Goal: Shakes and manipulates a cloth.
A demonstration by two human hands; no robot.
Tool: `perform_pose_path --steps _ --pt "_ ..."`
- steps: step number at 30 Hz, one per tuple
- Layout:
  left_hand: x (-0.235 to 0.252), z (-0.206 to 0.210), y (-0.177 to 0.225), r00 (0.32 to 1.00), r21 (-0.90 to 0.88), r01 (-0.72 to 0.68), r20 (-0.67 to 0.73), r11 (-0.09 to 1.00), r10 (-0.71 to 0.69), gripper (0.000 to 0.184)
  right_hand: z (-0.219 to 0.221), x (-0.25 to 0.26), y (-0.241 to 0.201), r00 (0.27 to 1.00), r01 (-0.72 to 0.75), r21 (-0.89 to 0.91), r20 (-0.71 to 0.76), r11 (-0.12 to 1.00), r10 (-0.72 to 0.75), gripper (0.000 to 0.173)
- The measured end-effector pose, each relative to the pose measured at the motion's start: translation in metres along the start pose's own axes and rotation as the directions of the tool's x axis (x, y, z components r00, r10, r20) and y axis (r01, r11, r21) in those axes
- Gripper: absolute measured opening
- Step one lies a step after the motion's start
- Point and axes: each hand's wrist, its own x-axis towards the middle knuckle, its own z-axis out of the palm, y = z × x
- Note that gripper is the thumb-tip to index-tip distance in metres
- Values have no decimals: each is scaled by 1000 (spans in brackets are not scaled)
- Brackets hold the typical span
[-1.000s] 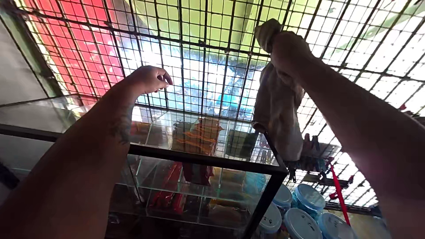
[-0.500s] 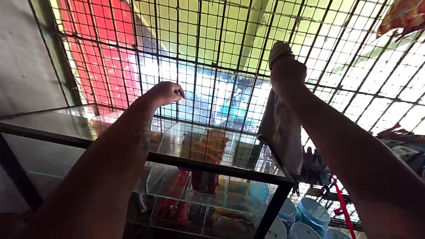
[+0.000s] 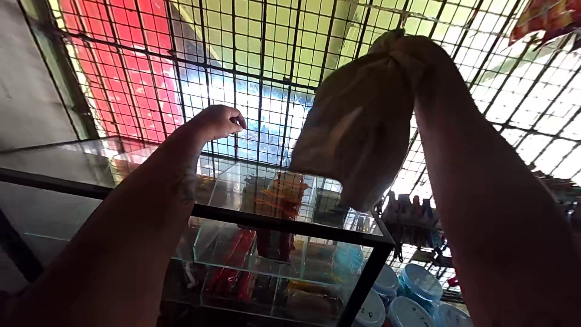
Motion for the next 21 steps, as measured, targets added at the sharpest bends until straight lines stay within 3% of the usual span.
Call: perform_pose_path --steps 1,3,5,6,7,8,11,14,16,17,18,19,20,21 --pt "-1 0 -1 1000 -3 -6 -10 1000 6 20 -2 -1 10 999 37 124 4 992 -38 23" --pt "-20 -4 17 999 -31 32 -16 999 -33 22 -1 1 19 1000 20 206 20 978 -24 23" --pt "-60 -23 62 977 -98 188 121 977 -175 33 9 -3 6 992 -114 224 -30 968 124 16" --pt "-63 -28 67 963 -85 219 181 972 -201 36 18 -5 -7 969 -211 183 -93 960 231 12" --pt "-47 -16 48 991 -67 127 57 990 -123 27 24 -4 -19 941 -297 76 -150 952 305 6" --pt "-25 -5 24 999 -36 36 -29 999 -37 20 27 -2 -28 921 -361 -41 -171 932 349 11" --pt "2 0 1 1000 -22 -25 -14 999 25 19 33 15 -34 898 -430 -174 -185 886 400 21" --pt "1 0 3 1000 -23 -1 -8 1000 0 19 28 29 -20 964 -225 58 -129 973 231 20" --pt "2 1 2 1000 -23 -17 -17 1000 17 19 35 36 -12 978 -88 441 -132 893 162 17" --pt "3 0 2 1000 -18 -20 -18 1000 20 19 46 42 -18 954 -117 549 -170 828 248 17" --pt "3 1 2 999 -6 -24 -21 1000 24 18 51 46 -21 935 -173 511 -182 842 303 15" --pt "3 1 3 999 -1 -32 -28 999 32 18 52 47 -22 924 -252 330 -196 909 328 8" --pt "4 2 4 998 5 -44 -32 999 45 17 49 46 -25 924 -329 35 -192 944 330 9" --pt "6 2 2 997 22 -61 -39 998 62 17 44 44 -30 929 -367 -262 -155 893 336 25"
